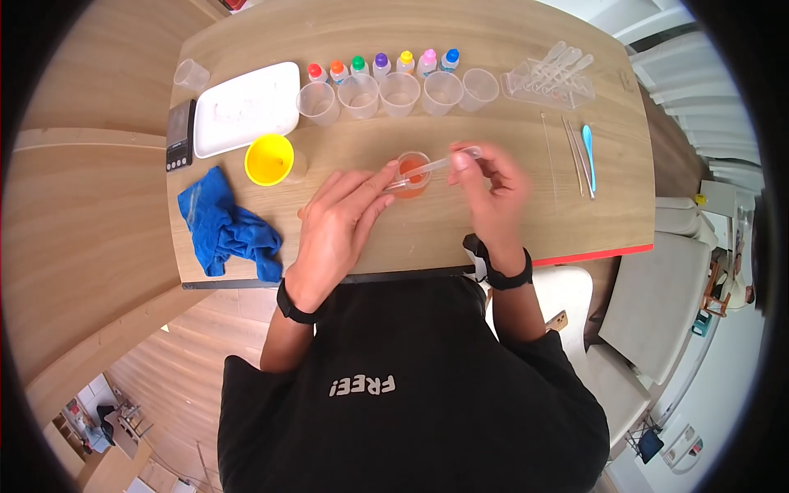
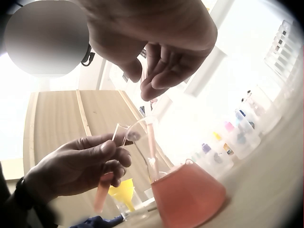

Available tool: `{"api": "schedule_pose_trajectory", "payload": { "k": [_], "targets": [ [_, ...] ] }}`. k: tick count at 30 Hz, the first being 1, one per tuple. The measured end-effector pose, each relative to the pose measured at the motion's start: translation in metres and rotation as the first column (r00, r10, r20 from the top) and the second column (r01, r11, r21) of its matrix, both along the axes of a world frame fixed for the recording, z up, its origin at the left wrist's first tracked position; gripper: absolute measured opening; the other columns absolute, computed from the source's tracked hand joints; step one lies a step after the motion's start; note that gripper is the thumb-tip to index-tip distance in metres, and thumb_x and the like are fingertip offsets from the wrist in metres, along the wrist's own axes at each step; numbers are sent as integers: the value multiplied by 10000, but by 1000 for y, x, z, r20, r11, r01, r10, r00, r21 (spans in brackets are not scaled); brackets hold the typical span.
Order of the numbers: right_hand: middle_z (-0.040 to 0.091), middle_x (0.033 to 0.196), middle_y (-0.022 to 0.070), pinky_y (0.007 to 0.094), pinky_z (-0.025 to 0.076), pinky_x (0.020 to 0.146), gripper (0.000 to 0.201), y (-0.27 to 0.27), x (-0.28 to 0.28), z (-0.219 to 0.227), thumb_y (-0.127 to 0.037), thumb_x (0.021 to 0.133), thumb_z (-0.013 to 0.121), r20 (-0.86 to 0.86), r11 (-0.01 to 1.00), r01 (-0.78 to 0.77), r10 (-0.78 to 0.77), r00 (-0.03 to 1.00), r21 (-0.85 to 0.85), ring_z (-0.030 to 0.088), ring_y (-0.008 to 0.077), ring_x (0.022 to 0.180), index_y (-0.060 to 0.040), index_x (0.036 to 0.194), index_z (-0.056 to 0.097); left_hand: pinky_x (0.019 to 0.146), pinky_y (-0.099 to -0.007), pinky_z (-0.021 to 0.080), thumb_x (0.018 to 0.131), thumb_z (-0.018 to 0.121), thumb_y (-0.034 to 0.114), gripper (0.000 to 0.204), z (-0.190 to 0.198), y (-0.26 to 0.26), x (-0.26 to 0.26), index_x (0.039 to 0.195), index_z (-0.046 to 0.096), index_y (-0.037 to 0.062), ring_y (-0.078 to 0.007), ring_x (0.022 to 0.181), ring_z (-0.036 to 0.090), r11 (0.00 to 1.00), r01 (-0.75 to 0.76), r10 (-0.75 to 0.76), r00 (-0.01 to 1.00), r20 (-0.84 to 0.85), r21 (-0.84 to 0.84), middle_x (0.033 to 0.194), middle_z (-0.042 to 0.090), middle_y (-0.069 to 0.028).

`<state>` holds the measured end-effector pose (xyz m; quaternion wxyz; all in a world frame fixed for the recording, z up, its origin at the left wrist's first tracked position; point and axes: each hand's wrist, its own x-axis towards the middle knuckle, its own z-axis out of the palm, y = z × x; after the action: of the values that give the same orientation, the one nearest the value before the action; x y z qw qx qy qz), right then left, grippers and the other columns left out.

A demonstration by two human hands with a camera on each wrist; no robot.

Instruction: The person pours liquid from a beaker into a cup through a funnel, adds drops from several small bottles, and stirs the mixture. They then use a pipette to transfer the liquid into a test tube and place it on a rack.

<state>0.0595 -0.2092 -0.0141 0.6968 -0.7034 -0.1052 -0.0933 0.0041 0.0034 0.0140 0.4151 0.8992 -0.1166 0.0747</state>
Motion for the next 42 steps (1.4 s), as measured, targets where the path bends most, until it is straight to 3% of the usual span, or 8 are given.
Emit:
{"api": "schedule_pose_trajectory", "payload": {
  "k": [15,21,27,34,37,39,40,42],
  "targets": [
    [707,818,79,269,495,606,204,-39,2,7,-170,1090,638,-84,856,255,-244,966,449,672,155,662,28,1089,690,830,-397,535,898,804,20,433,-4,0,0,1327,747,23,-309,912,656,1000,-29,29,999,23,-8,1040,733,-149],
    [722,839,88,273,513,608,165,-31,0,2,-143,1080,661,-82,901,169,-149,985,399,680,145,676,18,1092,694,829,-396,533,897,804,20,433,-3,0,0,1326,746,19,-304,911,653,1000,-30,30,999,18,5,1038,734,-148],
    [745,860,99,264,528,627,120,-22,-6,1,-96,1057,685,-37,951,214,-212,977,223,705,139,693,19,1091,697,827,-394,530,899,801,16,433,-2,0,-1,1328,743,15,-300,911,651,999,-34,34,999,7,9,1031,730,-147],
    [750,867,101,266,530,623,138,-27,-7,10,-111,1059,681,115,893,170,-237,965,416,706,140,688,24,1056,708,833,-392,531,905,797,20,433,-1,1,-2,1335,743,24,-300,915,651,999,-36,36,999,5,14,1031,728,-146],
    [756,885,99,277,545,627,112,-27,-7,14,-90,1041,701,131,881,286,-357,925,378,699,138,687,19,1053,725,834,-395,531,906,799,26,432,-1,0,-2,1334,743,24,-302,916,651,999,-35,35,999,3,9,1028,727,-145],
    [765,891,92,281,553,627,84,-22,-8,13,-64,992,756,187,979,204,-206,960,30,692,141,672,5,1040,751,832,-395,531,905,799,26,432,-2,0,-1,1334,743,23,-302,914,650,999,-33,33,999,12,7,1025,726,-145],
    [765,891,92,281,553,627,84,-18,-7,16,-64,992,756,188,978,204,-206,960,30,692,141,672,5,1040,751,831,-396,531,905,799,27,432,-2,0,-1,1333,744,23,-303,911,649,1000,-31,31,999,20,5,1022,724,-144],
    [765,879,88,269,548,611,95,-8,-3,25,-54,939,809,240,951,33,44,970,-309,692,134,667,-11,1016,776,828,-398,530,903,800,28,434,-1,0,0,1333,743,22,-302,907,647,1000,-29,29,999,19,6,1020,723,-144]
  ]
}}
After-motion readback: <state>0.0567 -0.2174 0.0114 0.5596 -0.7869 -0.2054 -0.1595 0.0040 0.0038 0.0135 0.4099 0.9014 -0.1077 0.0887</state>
